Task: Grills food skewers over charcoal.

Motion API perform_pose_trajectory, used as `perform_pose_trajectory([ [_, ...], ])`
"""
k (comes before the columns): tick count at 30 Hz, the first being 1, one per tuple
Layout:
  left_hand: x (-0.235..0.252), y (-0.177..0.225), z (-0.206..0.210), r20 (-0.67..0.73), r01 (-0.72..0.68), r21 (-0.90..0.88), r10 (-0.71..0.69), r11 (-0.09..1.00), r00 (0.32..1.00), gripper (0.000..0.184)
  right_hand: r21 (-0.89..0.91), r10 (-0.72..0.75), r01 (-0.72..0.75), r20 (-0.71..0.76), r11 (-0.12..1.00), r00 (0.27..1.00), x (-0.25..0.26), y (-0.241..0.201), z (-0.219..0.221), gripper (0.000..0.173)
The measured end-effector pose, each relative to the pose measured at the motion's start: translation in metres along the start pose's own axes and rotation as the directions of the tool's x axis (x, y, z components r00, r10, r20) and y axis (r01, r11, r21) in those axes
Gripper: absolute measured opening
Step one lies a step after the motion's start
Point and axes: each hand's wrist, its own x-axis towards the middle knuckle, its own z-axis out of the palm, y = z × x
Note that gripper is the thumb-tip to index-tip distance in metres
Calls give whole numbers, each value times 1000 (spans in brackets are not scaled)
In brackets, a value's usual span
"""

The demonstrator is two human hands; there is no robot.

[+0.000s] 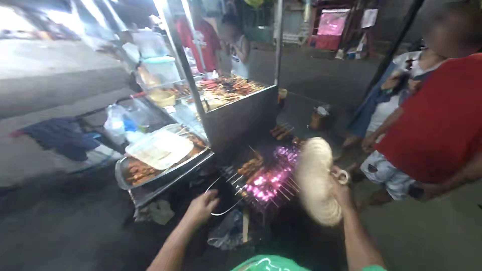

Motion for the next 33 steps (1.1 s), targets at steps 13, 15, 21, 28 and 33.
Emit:
perform_pose_trajectory([
  [13,236,157,-121,-194,-74,814,390,576,900,24,-106,-92,84,-70,991,993,-3,40,-32,40],
  [15,280,144,-141,-189,-63,857,425,511,885,24,194,-59,34,125,980,990,-18,11,-22,30],
  [21,333,129,-163,-141,0,851,228,526,963,27,-170,-5,-43,-270,984,963,-7,27,-27,48],
  [28,326,188,-209,-136,11,905,264,426,955,14,14,102,-101,-217,995,971,-18,-14,12,42],
  [33,256,274,-257,-247,66,812,239,580,939,13,-97,-26,3,-241,995,970,-11,-13,11,44],
])
